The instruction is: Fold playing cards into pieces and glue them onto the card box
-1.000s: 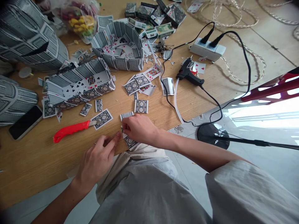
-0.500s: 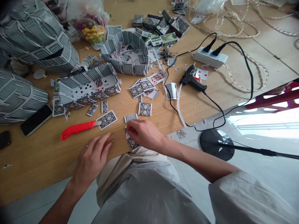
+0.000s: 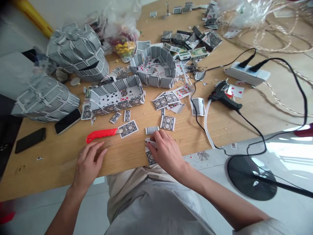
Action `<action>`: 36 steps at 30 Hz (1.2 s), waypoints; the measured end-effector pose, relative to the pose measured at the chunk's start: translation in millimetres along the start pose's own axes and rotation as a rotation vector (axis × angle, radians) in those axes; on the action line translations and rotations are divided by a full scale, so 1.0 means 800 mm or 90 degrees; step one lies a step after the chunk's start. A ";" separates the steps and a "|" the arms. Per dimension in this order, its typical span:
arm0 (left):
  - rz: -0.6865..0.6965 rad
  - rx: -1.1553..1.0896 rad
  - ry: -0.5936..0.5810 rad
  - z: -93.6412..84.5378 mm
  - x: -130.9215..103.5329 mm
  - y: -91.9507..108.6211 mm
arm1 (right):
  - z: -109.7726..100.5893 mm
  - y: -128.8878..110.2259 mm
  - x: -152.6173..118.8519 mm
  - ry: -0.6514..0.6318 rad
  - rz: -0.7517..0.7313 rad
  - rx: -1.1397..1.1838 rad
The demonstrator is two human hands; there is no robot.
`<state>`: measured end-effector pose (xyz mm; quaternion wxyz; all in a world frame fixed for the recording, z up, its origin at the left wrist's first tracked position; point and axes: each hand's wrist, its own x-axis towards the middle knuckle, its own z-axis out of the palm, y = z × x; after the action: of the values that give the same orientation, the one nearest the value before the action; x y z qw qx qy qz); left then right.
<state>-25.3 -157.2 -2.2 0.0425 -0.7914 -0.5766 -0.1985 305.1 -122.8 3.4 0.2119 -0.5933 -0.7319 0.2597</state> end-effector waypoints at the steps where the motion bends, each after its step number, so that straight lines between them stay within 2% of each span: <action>1: -0.004 0.005 -0.002 0.001 -0.002 -0.002 | -0.001 -0.001 0.002 -0.016 0.014 0.047; 5: -0.016 0.021 0.013 0.003 -0.007 -0.008 | 0.000 -0.005 0.019 -0.119 0.061 0.302; 8: -0.019 0.000 0.041 0.002 -0.006 -0.006 | 0.010 -0.010 0.041 -0.195 0.062 0.496; 11: -0.012 -0.036 0.059 -0.005 0.005 0.002 | 0.024 -0.019 0.071 -0.267 0.060 0.611; 15: 0.021 -0.093 0.058 -0.015 0.048 0.017 | 0.041 -0.038 0.121 -0.360 0.027 0.642; 19: 0.044 -0.137 -0.001 -0.013 0.108 0.031 | 0.045 -0.051 0.162 -0.475 -0.061 0.648; 24: 0.072 -0.106 -0.101 0.006 0.164 0.040 | 0.034 -0.037 0.180 -0.466 -0.081 0.647; 29: 0.135 -0.164 -0.171 0.024 0.188 0.035 | 0.026 -0.017 0.182 -0.461 -0.039 0.725; 32: 0.167 -0.209 -0.125 0.036 0.187 0.028 | 0.023 -0.013 0.182 -0.439 -0.036 0.734; 36: 0.112 -0.202 -0.042 0.047 0.178 0.021 | 0.019 -0.013 0.179 -0.448 -0.001 0.738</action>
<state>36.6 -24.4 18.0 -0.0850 -0.8418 -0.4674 -0.2563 258.3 13.6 -1.1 0.2453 -0.2635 -0.5005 0.7874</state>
